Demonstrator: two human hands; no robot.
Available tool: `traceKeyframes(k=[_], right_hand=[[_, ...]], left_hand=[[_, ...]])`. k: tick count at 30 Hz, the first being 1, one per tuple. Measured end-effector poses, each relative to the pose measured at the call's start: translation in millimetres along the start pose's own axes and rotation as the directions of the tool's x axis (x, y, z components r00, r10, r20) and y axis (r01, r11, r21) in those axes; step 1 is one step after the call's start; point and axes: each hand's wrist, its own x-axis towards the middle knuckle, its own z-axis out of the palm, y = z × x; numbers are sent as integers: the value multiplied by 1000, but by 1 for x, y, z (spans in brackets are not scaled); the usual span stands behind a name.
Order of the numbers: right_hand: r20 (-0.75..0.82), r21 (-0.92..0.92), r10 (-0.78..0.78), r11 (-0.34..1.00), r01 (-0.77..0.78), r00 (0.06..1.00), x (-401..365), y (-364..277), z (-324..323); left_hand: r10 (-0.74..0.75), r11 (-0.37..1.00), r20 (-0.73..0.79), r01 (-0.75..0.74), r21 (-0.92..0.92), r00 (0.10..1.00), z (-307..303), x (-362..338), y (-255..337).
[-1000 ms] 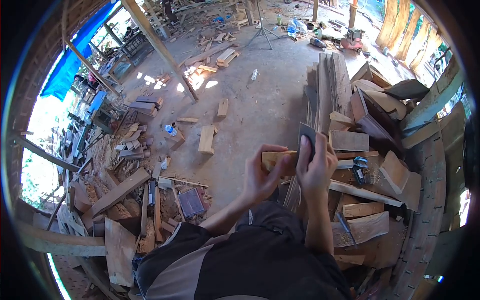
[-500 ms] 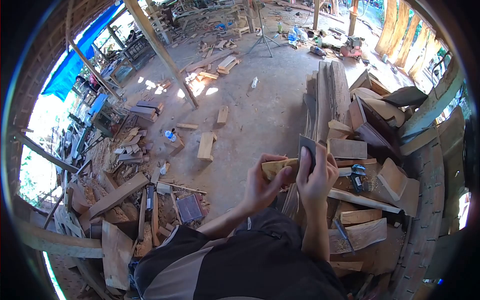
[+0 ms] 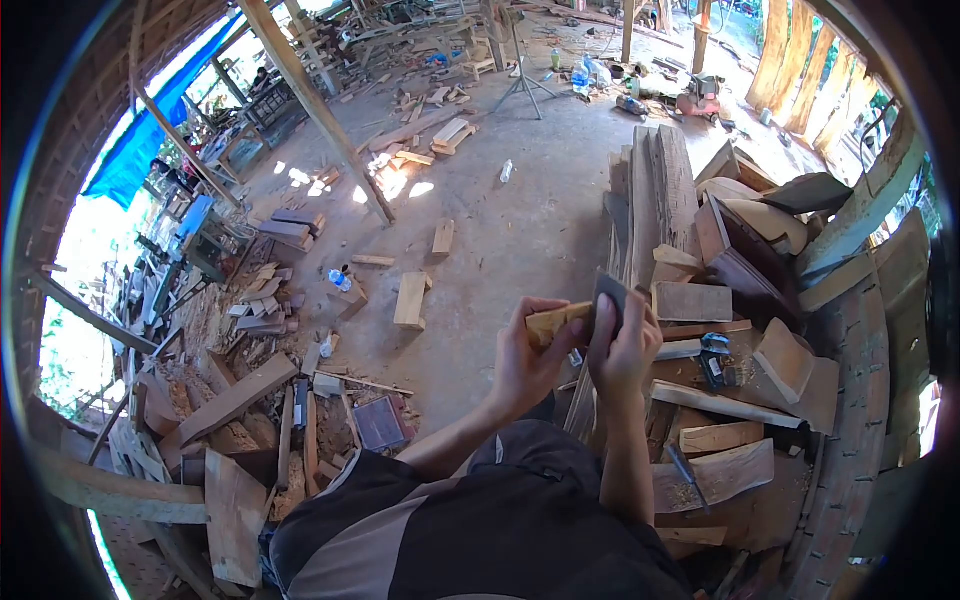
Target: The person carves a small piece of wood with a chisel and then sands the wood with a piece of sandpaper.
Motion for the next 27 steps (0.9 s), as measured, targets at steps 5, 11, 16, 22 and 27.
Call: traceKeyframes(k=[5,11,16,22,27], right_hand=[[-8,44,-75,996,76,997,-17,3,3],[4,-21,34,999,-34,999,2,5,-6],[-26,-1,-92,996,92,995,-4,4,0],[-18,6,-23,1000,23,1000,0,-1,-1],[-17,-25,-17,1000,17,1000,15,0,-10]], left_hand=[[99,993,-24,-100,-63,995,-2,13,-2],[71,997,49,-71,-5,996,4,6,-8],[97,994,-50,-99,-43,994,3,12,3],[103,994,-3,-103,-26,995,0,21,5],[85,996,32,-86,31,996,6,11,-1]])
